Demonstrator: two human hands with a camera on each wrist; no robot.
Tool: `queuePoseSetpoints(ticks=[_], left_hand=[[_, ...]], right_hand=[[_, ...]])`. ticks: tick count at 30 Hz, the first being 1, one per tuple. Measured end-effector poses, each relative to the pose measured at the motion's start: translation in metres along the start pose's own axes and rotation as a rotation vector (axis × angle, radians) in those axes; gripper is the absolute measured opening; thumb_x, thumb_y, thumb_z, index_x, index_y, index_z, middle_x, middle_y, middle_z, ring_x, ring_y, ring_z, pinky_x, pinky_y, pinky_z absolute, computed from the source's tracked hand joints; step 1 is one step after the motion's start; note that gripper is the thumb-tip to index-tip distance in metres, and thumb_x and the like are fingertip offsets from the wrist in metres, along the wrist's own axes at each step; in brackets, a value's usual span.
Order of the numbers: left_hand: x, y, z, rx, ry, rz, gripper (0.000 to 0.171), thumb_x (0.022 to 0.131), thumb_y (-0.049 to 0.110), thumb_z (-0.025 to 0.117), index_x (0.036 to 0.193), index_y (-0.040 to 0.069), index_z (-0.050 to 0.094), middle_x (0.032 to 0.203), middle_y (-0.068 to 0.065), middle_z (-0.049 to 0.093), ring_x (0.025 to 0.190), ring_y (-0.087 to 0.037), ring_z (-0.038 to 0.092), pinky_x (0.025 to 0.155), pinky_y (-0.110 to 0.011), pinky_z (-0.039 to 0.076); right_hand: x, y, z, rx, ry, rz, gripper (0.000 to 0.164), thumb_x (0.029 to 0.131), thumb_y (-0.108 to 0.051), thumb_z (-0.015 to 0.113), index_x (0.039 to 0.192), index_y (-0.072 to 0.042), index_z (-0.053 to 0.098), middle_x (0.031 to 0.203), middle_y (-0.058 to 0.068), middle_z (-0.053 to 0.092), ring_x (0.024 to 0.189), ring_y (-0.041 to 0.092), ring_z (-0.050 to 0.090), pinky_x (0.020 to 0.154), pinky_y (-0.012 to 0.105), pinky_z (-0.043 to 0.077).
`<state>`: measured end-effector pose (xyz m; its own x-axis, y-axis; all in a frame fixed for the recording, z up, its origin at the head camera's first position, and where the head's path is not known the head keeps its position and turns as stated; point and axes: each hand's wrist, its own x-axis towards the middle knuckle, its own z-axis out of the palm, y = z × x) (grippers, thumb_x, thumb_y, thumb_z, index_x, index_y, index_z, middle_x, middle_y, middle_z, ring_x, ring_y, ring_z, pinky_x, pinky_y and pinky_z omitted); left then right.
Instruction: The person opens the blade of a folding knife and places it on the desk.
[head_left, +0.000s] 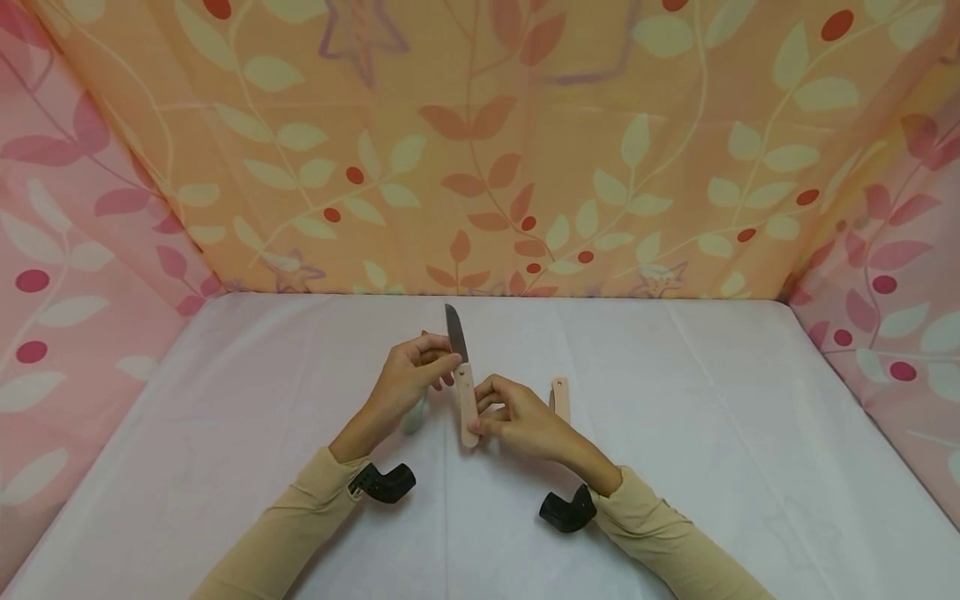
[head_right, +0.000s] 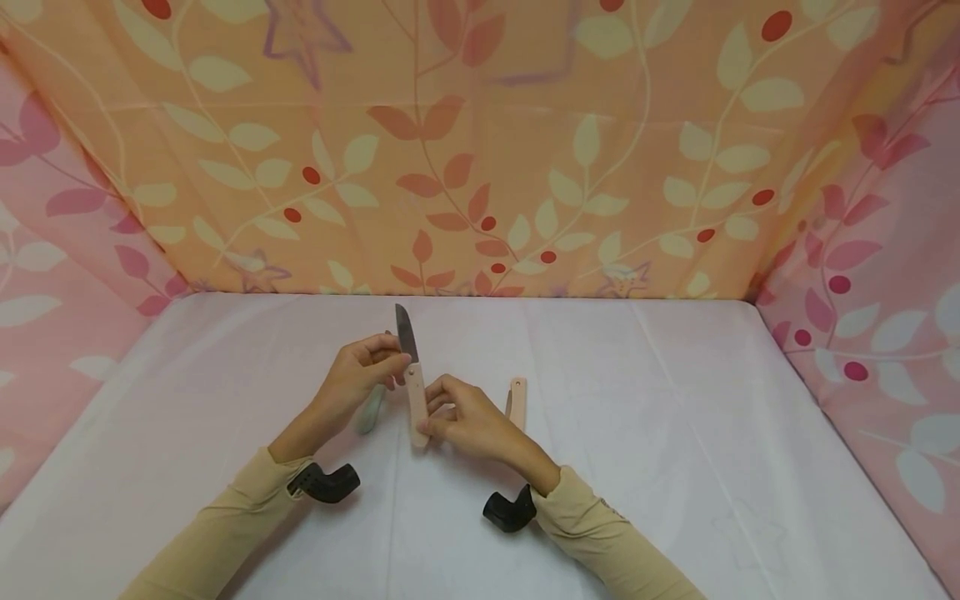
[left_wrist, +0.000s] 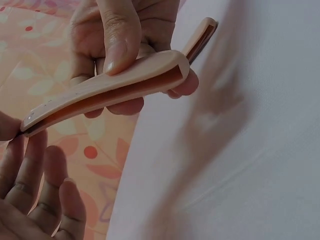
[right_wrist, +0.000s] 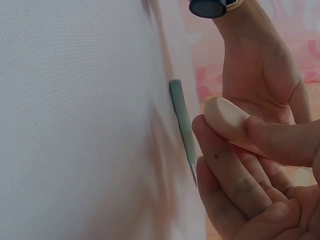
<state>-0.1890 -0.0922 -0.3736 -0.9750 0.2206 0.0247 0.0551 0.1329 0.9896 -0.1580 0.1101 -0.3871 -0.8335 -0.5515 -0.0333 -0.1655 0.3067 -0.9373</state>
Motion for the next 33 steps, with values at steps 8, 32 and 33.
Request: queuePoseSetpoints(ticks=[8,32,33], left_hand=[[-0.001,-0.001,-0.001,0.079,-0.058,-0.020,0.024,0.092,0.020,0.070,0.107,0.002,0.064,0.080,0.003,0.069,0.071,-0.014,0.062,0.067,-0.028,0.052],[0.004,-0.010,0.001,0.164,-0.022,0.031,0.024,0.091,0.016,0.072,0.108,-0.001,0.067,0.084,-0.008,0.071,0.071,-0.013,0.058,0.055,-0.022,0.045],[0.005,-0.010,0.001,0.167,-0.020,0.024,0.025,0.091,0.016,0.072,0.108,-0.001,0.067,0.084,-0.007,0.071,0.071,-0.013,0.058,0.056,-0.022,0.045]], right_hand=[[0.001,-0.002,-0.003,0.042,0.017,0.011,0.029,0.093,-0.006,0.066,0.118,0.003,0.053,0.110,0.020,0.066,0.088,0.016,0.072,0.081,0.025,0.054],[-0.004,-0.009,-0.026,-0.155,0.067,0.064,0.037,0.093,-0.015,0.068,0.127,-0.003,0.059,0.111,0.009,0.070,0.093,0.019,0.072,0.085,0.035,0.051],[-0.005,-0.009,-0.028,-0.155,0.071,0.068,0.037,0.093,-0.016,0.068,0.127,-0.003,0.059,0.111,0.009,0.070,0.095,0.020,0.072,0.087,0.037,0.051]])
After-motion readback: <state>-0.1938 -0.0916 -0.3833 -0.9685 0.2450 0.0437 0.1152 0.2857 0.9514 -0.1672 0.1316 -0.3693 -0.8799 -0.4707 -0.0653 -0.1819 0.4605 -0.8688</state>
